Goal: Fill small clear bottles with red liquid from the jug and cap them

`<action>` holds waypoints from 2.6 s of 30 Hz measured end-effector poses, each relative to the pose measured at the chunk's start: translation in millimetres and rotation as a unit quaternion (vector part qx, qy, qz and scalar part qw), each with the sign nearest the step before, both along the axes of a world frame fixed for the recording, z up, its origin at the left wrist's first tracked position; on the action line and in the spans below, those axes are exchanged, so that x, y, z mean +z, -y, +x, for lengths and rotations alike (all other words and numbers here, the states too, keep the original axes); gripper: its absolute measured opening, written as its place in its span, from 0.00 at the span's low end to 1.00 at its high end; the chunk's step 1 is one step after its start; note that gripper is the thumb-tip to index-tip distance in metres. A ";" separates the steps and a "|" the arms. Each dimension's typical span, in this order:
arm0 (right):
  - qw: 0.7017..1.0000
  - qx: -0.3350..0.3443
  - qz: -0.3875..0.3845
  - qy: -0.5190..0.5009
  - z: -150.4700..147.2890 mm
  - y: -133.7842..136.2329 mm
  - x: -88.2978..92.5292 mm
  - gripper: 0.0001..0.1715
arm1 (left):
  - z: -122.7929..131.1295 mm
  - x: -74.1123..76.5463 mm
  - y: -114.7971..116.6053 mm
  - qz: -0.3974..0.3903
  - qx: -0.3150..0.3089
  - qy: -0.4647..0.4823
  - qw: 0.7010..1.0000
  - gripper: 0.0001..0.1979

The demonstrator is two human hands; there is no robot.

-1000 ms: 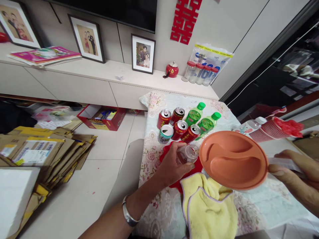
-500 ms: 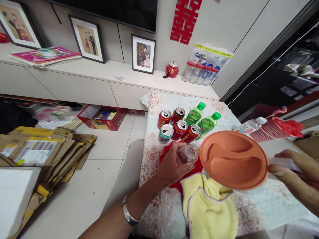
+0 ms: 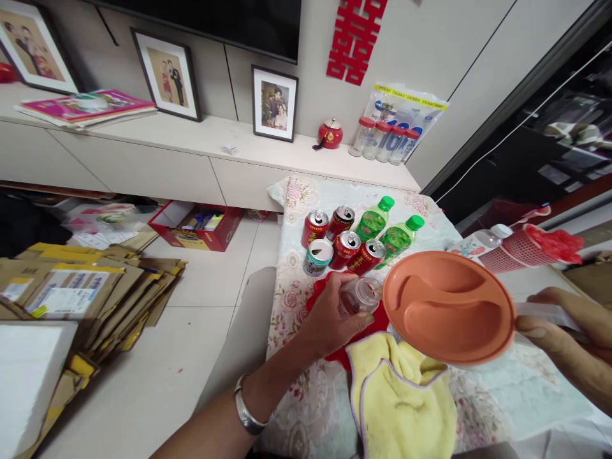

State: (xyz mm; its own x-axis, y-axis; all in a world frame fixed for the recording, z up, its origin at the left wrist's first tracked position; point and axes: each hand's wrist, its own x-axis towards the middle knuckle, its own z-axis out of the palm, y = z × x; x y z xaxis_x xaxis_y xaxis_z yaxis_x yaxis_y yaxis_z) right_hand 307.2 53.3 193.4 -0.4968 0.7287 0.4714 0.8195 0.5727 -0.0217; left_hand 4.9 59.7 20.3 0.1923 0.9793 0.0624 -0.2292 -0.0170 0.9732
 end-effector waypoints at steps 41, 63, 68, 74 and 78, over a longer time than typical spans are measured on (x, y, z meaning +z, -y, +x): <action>1.000 -0.008 -0.005 0.022 4.5 1.1 -0.6 0.18 | -0.6 3.4 0.6 -0.008 0.001 -0.006 1.000 0.30; 1.000 0.001 0.004 0.019 5.1 -0.7 -0.1 0.19 | 0.6 2.8 -0.5 -0.002 0.007 -0.010 1.000 0.30; 1.000 0.003 0.006 0.022 2.7 -1.4 -0.1 0.19 | 0.7 -0.4 0.1 -0.003 0.003 -0.010 1.000 0.30; 1.000 0.000 0.001 0.020 3.5 -0.6 -1.0 0.20 | 1.0 0.9 -0.5 0.000 0.006 -0.013 1.000 0.30; 1.000 0.005 0.009 0.025 4.7 -0.7 -0.4 0.20 | 1.3 0.7 -1.1 -0.002 0.004 -0.012 1.000 0.30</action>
